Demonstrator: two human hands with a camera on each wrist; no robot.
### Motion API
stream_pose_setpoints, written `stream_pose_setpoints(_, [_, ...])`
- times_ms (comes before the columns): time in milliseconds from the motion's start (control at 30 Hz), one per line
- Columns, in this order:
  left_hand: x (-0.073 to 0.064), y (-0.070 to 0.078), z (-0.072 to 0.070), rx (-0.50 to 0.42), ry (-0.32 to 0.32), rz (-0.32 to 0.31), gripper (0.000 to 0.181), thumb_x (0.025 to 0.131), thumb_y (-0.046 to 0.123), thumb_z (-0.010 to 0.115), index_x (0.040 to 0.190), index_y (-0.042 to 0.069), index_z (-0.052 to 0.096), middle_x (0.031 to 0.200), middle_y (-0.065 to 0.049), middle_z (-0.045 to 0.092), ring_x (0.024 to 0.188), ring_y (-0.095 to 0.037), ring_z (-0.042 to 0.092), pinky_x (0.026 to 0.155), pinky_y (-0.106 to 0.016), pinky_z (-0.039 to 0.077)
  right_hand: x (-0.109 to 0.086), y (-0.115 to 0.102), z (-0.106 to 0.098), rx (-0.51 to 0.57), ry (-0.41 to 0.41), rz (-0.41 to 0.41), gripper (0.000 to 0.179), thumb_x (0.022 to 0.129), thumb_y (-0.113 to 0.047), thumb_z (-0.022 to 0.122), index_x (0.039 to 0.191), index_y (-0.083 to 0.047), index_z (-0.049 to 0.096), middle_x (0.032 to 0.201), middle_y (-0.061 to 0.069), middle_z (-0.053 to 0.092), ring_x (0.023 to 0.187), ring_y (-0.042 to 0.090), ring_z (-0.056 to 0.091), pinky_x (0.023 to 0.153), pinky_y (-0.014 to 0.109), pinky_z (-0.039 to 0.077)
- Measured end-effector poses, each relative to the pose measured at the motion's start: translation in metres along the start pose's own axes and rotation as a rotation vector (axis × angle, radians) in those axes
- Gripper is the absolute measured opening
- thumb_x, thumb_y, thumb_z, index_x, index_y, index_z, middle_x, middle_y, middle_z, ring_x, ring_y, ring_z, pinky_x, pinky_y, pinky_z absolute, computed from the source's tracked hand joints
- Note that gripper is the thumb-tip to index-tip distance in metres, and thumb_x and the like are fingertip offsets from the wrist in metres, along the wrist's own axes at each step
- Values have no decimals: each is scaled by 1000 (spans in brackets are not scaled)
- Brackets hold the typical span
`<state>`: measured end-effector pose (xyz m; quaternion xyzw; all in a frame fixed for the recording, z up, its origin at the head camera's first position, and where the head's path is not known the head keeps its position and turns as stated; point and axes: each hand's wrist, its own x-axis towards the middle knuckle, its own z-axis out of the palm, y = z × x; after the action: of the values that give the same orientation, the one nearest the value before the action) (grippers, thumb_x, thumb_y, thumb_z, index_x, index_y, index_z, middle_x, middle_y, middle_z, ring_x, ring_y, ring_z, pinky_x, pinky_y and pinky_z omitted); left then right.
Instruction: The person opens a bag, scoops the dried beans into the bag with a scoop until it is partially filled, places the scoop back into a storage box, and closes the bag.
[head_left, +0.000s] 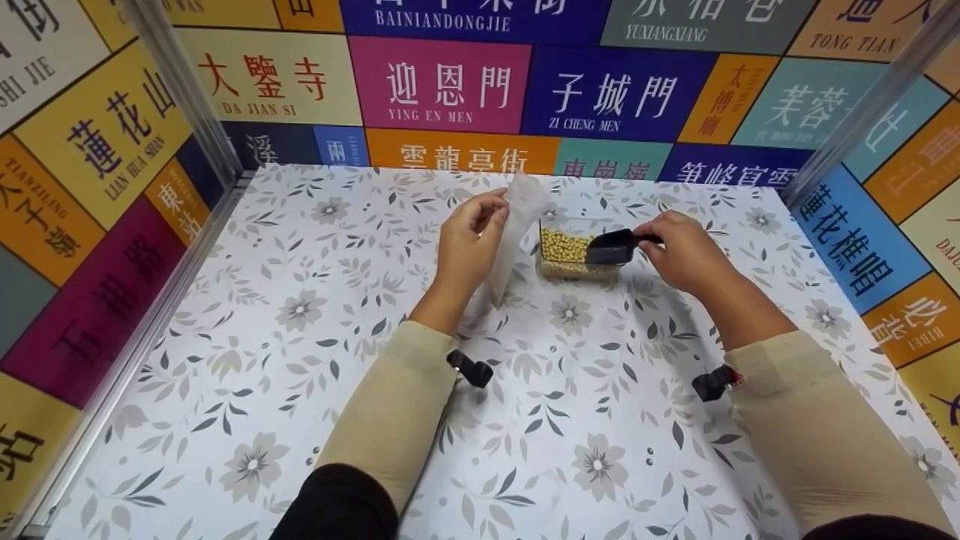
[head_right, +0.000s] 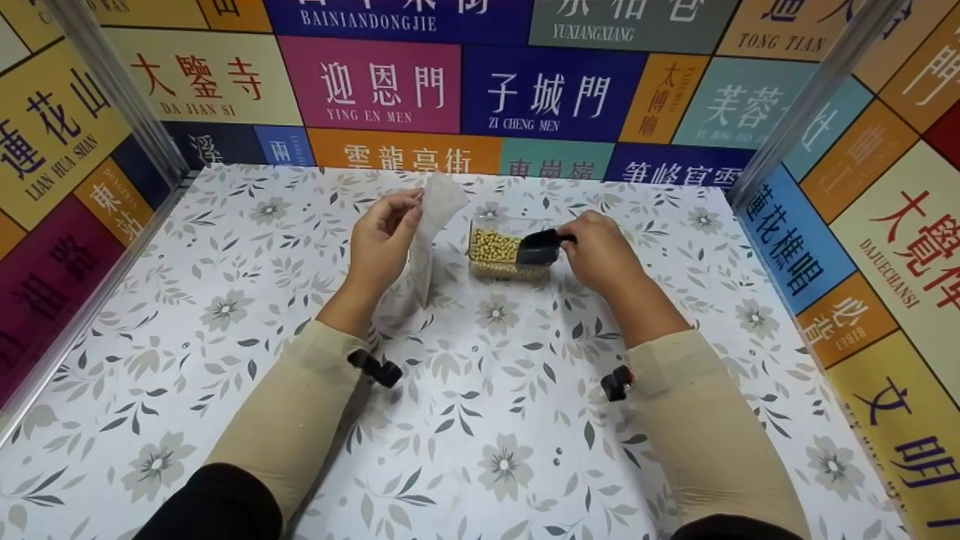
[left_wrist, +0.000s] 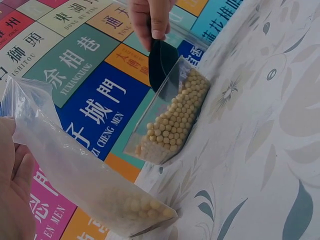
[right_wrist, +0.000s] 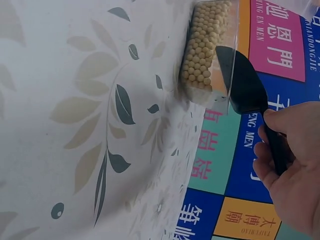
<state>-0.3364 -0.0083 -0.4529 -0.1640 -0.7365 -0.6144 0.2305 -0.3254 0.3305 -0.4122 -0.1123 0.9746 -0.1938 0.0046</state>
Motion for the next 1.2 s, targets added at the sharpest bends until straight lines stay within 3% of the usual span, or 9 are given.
stream_pose_setpoints(433, [0, -3, 3, -8, -1, -4, 12, 106, 17, 68, 111, 9, 75, 135, -4, 75, 120, -12, 72, 105, -20, 58, 9, -14, 10, -136, -28, -83, 30, 108, -11, 60, 136, -2, 70, 124, 21, 64, 122, 43, 58, 106, 59, 51])
stream_pose_setpoints(700, [-1, -4, 1, 16, -9, 24, 14, 107, 19, 66, 113, 8, 74, 134, -4, 75, 120, -13, 72, 104, -21, 59, 13, -15, 16, -132, 33, -142, 28, 104, -6, 65, 131, -2, 74, 119, 22, 68, 119, 45, 61, 107, 59, 52])
stream_pose_setpoints(1000, [-1, -5, 1, 25, -13, 9, 14, 107, 19, 66, 113, 8, 75, 135, -3, 75, 120, -12, 72, 105, -20, 58, 19, -17, 26, -72, -27, -95, 31, 108, -9, 60, 137, 0, 69, 127, 24, 64, 124, 45, 59, 111, 61, 49])
stream_pose_setpoints(1200, [-1, -4, 3, 6, -16, -4, 14, 107, 18, 67, 113, 8, 75, 134, -3, 76, 118, -13, 72, 104, -20, 58, 23, -20, 33, -42, -15, -93, 31, 107, -8, 61, 135, 1, 69, 129, 25, 65, 126, 45, 60, 112, 61, 49])
